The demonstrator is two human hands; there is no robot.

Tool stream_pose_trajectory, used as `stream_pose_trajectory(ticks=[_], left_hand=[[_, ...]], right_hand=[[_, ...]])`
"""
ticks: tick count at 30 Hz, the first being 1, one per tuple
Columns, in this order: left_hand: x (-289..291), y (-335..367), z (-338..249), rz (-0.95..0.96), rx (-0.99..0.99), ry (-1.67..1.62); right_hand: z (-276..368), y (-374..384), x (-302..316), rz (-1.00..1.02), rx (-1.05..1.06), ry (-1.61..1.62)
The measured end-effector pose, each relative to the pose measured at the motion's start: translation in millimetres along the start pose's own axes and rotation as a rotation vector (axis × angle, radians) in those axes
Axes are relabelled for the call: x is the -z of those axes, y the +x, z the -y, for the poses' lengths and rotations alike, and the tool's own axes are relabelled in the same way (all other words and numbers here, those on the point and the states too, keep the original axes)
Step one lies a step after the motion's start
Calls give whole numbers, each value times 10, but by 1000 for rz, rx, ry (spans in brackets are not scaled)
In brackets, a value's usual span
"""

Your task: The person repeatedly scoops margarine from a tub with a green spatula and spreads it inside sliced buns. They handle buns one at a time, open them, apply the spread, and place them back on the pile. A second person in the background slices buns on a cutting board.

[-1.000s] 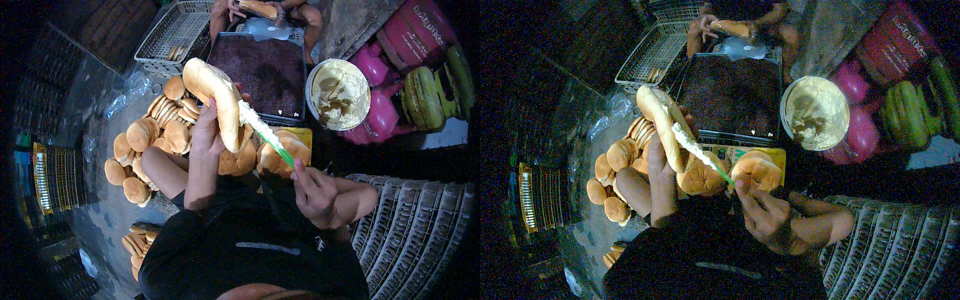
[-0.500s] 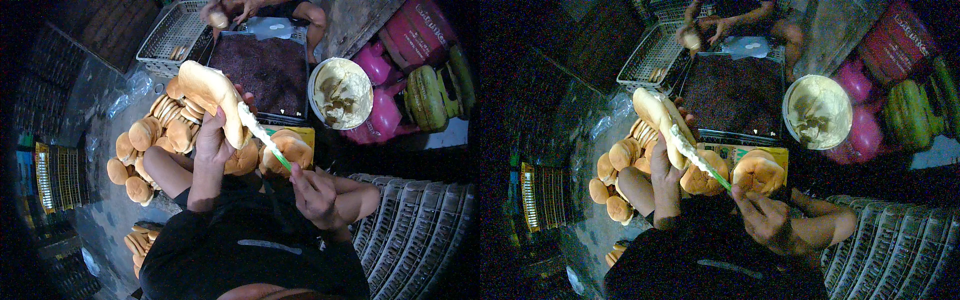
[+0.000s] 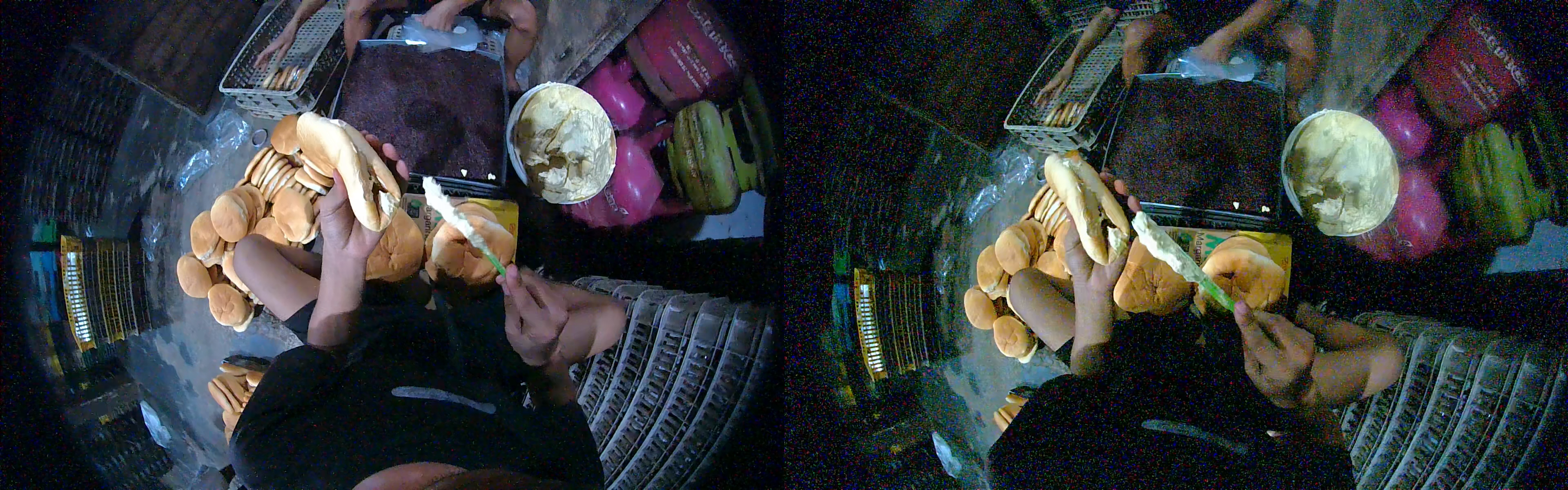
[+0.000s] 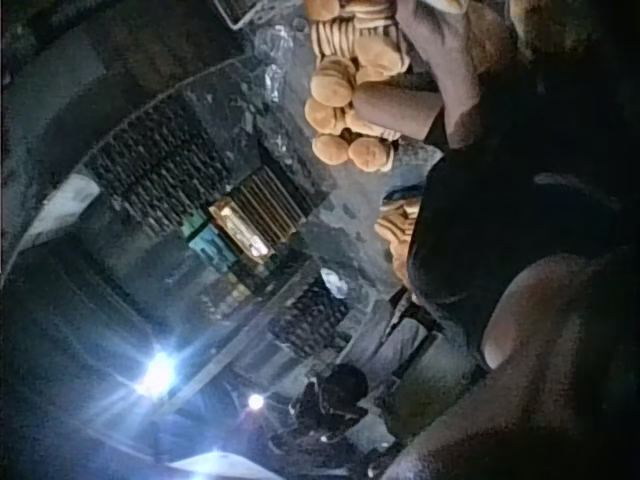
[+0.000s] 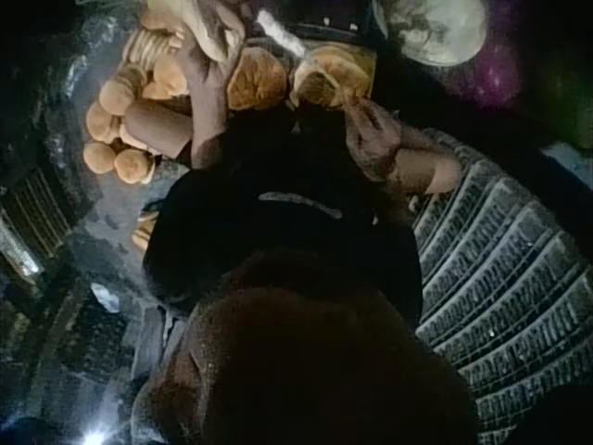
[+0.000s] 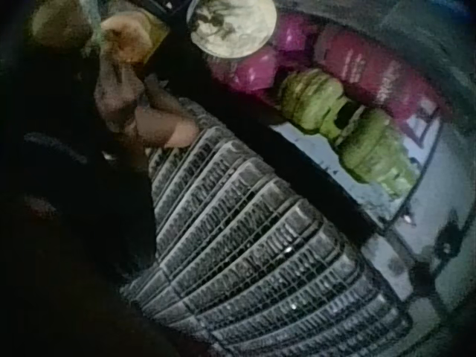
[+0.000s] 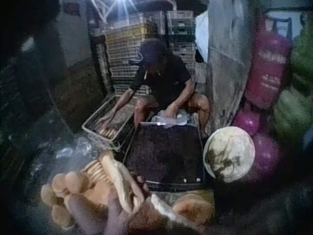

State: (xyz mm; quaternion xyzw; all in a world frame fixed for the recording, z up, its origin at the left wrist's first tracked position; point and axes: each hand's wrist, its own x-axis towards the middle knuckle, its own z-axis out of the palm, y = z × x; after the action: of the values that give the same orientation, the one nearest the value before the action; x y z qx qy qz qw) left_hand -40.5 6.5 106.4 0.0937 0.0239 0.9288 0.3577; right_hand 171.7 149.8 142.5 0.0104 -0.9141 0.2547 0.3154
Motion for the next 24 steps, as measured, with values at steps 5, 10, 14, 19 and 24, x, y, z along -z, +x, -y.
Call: stream_pose_trajectory(ticks=[5, 10, 14, 19, 24], left_hand=[[143, 3, 70, 0, 74, -51], [201, -7, 57, 78, -73, 269], [263, 50, 43, 150, -138, 374], [339, 97, -37, 276, -233, 760], [454, 91, -19, 265, -264, 954]], right_hand=[[85, 79, -41, 5, -46, 56], [73, 79, -55, -19, -210, 273], [25, 16, -41, -23, -328, 356], [-50, 63, 57, 117, -396, 288], [-139, 150, 152, 153, -357, 240]])
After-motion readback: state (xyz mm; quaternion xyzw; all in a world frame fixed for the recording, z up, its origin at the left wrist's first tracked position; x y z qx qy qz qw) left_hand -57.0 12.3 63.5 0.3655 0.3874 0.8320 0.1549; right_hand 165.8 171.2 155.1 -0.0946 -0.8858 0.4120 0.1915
